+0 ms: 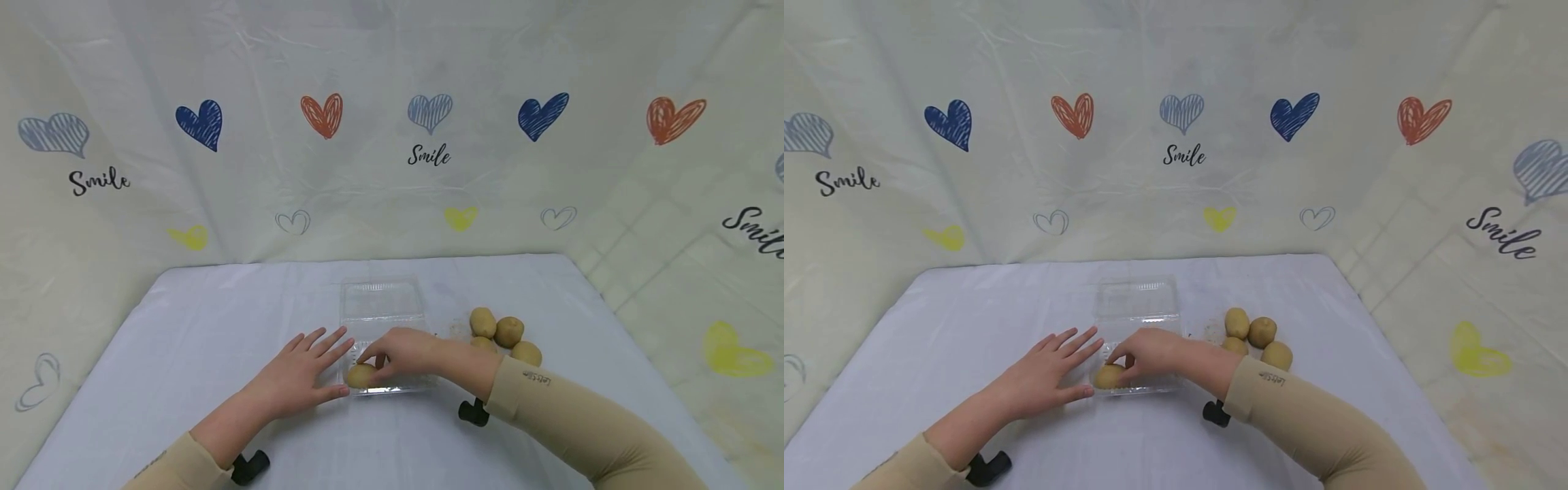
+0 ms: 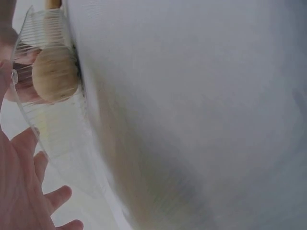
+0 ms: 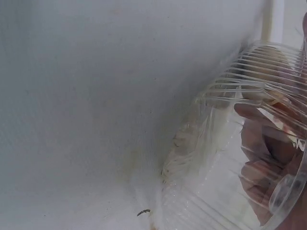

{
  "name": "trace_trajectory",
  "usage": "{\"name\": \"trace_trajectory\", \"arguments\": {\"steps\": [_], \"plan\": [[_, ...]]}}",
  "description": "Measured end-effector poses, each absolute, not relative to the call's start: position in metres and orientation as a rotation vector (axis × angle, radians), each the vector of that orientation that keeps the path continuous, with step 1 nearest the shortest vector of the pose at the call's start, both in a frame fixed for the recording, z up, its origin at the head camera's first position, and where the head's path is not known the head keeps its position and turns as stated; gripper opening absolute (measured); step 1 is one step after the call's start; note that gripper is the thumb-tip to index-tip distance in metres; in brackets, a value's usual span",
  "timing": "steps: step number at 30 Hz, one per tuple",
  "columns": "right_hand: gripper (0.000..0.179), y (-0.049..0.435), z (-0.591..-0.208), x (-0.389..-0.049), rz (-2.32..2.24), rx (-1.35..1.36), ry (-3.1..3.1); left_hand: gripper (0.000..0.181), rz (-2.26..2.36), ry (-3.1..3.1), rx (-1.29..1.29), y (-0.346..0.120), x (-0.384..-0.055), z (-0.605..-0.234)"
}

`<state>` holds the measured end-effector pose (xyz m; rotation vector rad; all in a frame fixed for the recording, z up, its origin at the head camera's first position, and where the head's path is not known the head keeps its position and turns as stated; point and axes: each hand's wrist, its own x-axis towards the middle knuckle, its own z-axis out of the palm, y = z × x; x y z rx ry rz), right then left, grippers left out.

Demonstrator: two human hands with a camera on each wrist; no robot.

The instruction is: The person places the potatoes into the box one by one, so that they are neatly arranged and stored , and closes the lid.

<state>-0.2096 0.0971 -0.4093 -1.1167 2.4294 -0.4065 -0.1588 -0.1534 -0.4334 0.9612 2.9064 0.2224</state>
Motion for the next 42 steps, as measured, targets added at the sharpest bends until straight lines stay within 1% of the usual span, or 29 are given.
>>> {"name": "trace_trajectory", "arguments": {"steps": [6,14,26,38,42], "plan": [[0.043,0.097,-0.409,-0.208,-0.407,-1.061,2.444,0.085,0.207,2.900,0.937,-0.153,-0.158,-0.433],[0.048,0.100,-0.407,-0.212,-0.405,-1.053,2.470,0.085,0.203,2.905,0.940,-0.153,-0.159,-0.433],[0.043,0.108,-0.402,-0.213,-0.485,-1.005,2.498,0.083,0.202,2.903,0.938,-0.153,-0.159,-0.434],[0.043,0.142,-0.383,-0.217,-0.572,-0.948,2.585,0.084,0.214,2.903,0.934,-0.152,-0.158,-0.434],[0.040,0.158,-0.376,-0.218,-0.622,-0.948,2.614,0.084,0.213,2.904,0.920,-0.152,-0.159,-0.434]]}}
